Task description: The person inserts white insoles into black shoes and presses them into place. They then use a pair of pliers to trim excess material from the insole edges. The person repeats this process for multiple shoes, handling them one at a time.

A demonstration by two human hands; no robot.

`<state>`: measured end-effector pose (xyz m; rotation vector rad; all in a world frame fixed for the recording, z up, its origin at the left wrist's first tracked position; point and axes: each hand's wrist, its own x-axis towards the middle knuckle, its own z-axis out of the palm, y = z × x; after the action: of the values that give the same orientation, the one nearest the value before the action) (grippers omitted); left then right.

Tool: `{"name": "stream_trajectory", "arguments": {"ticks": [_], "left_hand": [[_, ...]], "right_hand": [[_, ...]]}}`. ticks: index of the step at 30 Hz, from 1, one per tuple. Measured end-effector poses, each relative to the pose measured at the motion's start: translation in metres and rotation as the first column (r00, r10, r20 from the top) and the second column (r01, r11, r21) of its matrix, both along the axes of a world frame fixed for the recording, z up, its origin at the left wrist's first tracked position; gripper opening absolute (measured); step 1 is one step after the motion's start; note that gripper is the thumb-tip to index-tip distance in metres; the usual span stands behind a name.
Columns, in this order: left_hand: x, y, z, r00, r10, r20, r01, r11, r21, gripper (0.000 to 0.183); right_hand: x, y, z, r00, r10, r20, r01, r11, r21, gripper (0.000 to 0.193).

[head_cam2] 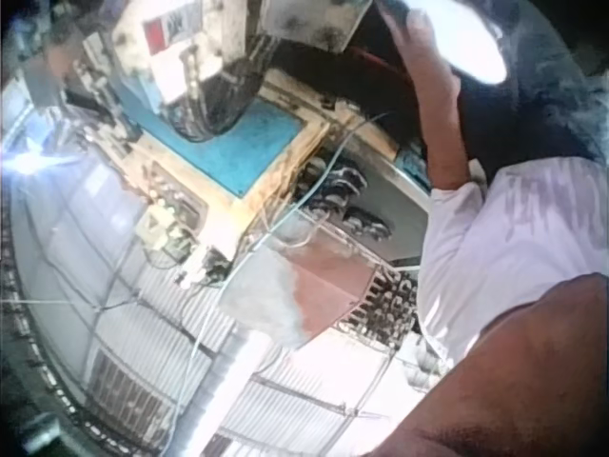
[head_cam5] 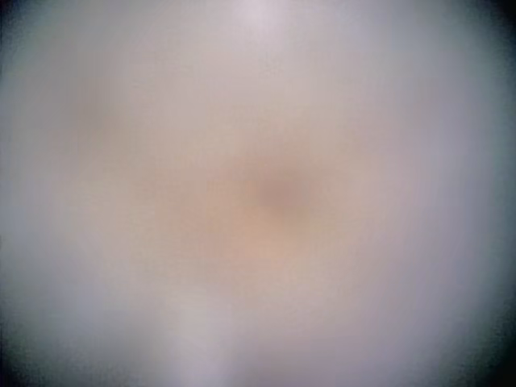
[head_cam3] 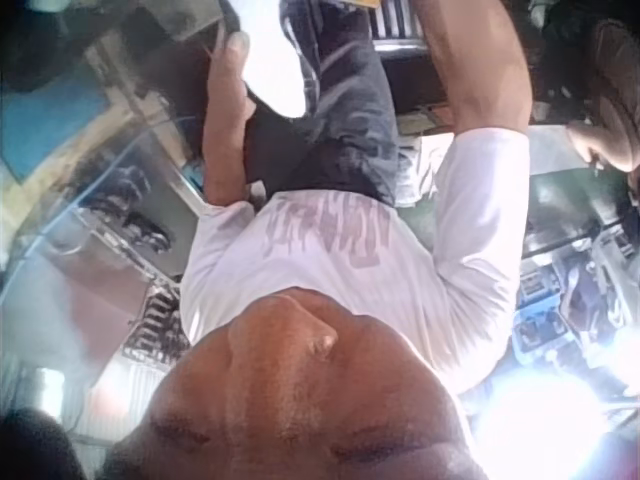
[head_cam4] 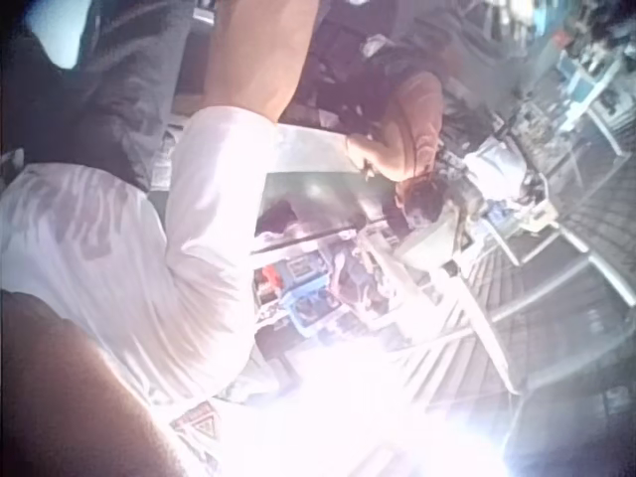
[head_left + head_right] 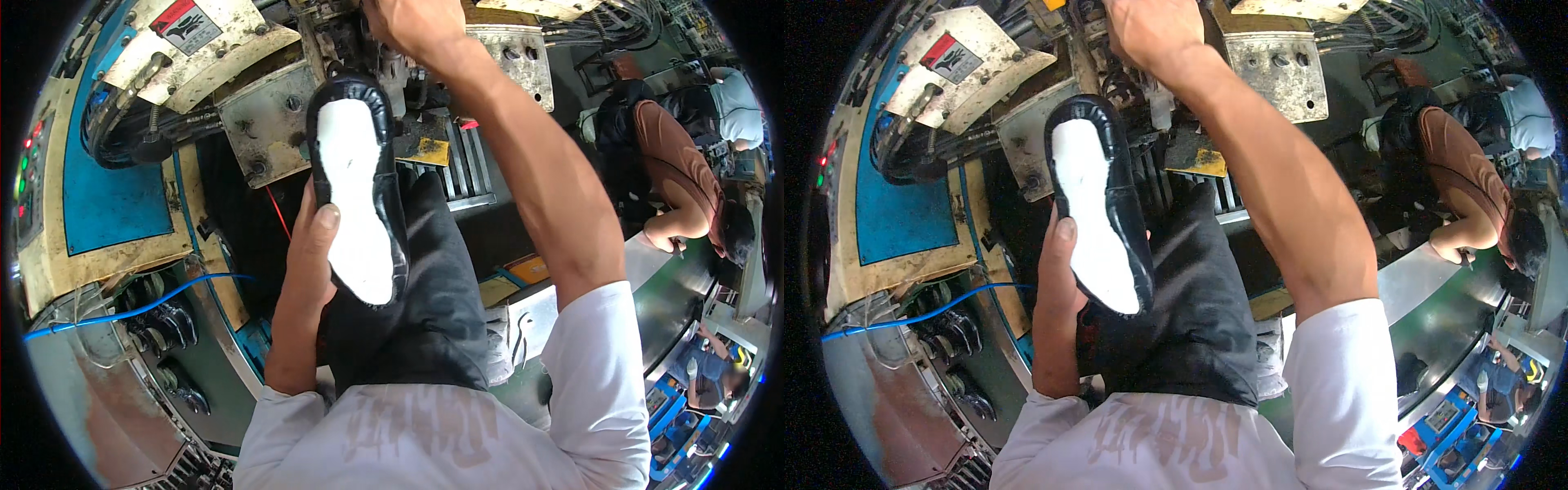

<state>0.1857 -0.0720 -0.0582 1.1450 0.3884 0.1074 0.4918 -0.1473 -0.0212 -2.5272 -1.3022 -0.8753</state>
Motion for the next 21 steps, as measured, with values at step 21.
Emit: {"name": "stream_trajectory", "arguments": {"ticks": [21], "left_hand": [[-0.046, -0.046, -0.016, 0.997, 0.064, -0.048, -0.026, 0.827, 0.562, 0.079]], "right_hand": [[-0.203, -0.066, -0.040, 0.156, 0.446, -0.881, 0.360, 0.805, 0.472, 0.118]]}}
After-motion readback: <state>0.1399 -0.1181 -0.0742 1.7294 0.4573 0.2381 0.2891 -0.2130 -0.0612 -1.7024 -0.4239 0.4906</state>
